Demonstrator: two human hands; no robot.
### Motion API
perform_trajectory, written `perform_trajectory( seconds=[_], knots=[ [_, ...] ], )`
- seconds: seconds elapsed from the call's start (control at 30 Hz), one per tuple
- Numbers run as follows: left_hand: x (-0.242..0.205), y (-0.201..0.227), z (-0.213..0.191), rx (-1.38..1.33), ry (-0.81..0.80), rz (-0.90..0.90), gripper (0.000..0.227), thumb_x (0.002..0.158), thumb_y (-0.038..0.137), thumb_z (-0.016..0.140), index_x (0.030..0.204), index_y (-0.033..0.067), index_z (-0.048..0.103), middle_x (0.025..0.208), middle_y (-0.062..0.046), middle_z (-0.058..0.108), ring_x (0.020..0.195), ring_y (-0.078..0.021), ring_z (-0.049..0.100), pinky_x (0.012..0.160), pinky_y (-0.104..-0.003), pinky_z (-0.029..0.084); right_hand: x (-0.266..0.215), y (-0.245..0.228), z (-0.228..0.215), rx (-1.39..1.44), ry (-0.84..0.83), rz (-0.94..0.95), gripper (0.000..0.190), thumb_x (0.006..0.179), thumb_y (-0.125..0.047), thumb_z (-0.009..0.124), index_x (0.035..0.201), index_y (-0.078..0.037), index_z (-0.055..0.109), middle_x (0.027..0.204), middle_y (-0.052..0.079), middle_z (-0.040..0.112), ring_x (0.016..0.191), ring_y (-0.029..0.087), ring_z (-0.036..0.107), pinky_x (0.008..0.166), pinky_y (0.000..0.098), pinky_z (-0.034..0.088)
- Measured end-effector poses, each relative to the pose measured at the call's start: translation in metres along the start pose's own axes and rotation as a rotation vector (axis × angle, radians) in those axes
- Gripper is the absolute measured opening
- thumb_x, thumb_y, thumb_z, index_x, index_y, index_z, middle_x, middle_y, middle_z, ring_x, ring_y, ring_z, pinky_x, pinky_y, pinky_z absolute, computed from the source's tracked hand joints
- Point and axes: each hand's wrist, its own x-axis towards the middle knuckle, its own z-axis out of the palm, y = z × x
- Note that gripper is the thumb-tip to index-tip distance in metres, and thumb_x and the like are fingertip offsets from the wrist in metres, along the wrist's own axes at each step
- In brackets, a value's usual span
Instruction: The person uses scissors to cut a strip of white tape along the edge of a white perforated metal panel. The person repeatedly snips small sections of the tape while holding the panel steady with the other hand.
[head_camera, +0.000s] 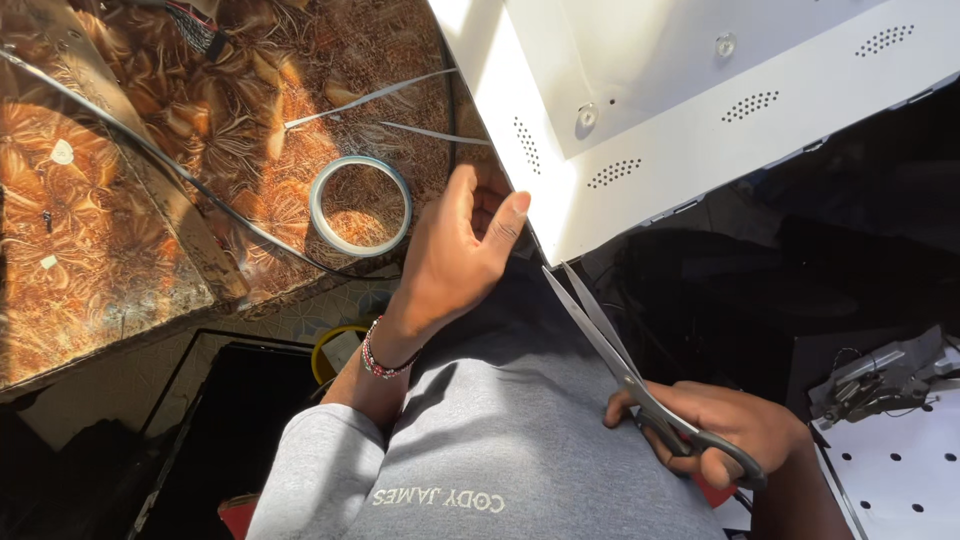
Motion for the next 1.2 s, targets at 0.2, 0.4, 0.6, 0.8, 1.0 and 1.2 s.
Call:
perform_trajectory(
  seconds=[0.2,0.4,0.6,0.8,1.0,1.2],
  knots=[
    [-0.016,-0.018,0.028,0.105,-0.152,-0.076,0.064,0.092,0.055,0.066,0.066,0.0121,0.028,0.058,0.003,0.032,0.058,-0.0136,0.029,0.054,-0.04,0.028,-0.013,0.008,0.005,-0.111,0.053,-0.089,0.097,0.099,-0.078,0.062,0.143,0.007,0.046,0.068,-0.009,0.049,0.055,0.008,0.048,0.053,0.024,0.046],
    [-0.016,-0.001,0.033,-0.254,-0.362,-0.223,0.048,0.097,0.042,0.05,0.075,0.004,0.069,0.077,-0.008,0.081,0.066,-0.016,0.081,0.059,-0.023,0.061,0.01,0.024,0.015,-0.076,0.379,-0.235,0.095,0.093,-0.076,0.074,0.146,-0.006,0.037,0.082,0.002,0.048,0.073,0.013,0.046,0.067,0.0295,0.039],
    [-0.024,-0.002,0.045,-0.384,-0.452,-0.133,0.055,0.103,0.043,0.038,0.091,-0.0003,0.07,0.07,-0.007,0.073,0.056,-0.0163,0.073,0.051,-0.024,0.058,0.024,0.031,0.019,0.055,0.532,-0.398,0.089,0.095,-0.055,0.084,0.147,-0.005,0.032,0.09,0.01,0.058,0.085,0.017,0.06,0.078,0.0334,0.052],
    [-0.024,-0.001,0.061,-0.331,-0.63,-0.143,0.054,0.103,0.043,0.043,0.092,0.0002,0.073,0.079,-0.006,0.076,0.069,-0.0173,0.077,0.065,-0.026,0.064,-0.004,0.035,0.013,0.138,0.493,-0.302,0.085,0.09,-0.054,0.087,0.135,0.005,0.045,0.068,0.0,0.052,0.052,0.008,0.045,0.044,0.0243,0.041],
    [-0.011,0.006,0.021,0.083,-0.031,0.034,0.041,0.094,0.053,0.054,0.077,0.0157,0.059,0.058,-0.001,0.06,0.054,-0.0174,0.053,0.058,-0.04,0.04,-0.018,0.015,0.005,0.204,0.203,-0.1,0.097,0.093,-0.075,0.08,0.133,0.007,0.046,0.074,-0.003,0.05,0.057,0.006,0.04,0.051,0.0231,0.036],
    [0.016,0.001,0.026,0.037,0.21,0.185,0.04,0.098,0.048,0.051,0.078,0.014,0.051,0.059,0.003,0.053,0.053,-0.0162,0.051,0.058,-0.038,0.041,0.005,0.012,-0.013,0.246,0.03,0.023,0.1,0.091,-0.078,0.069,0.132,0.01,0.046,0.075,-0.003,0.051,0.053,0.003,0.043,0.049,0.0207,0.044]
  ],
)
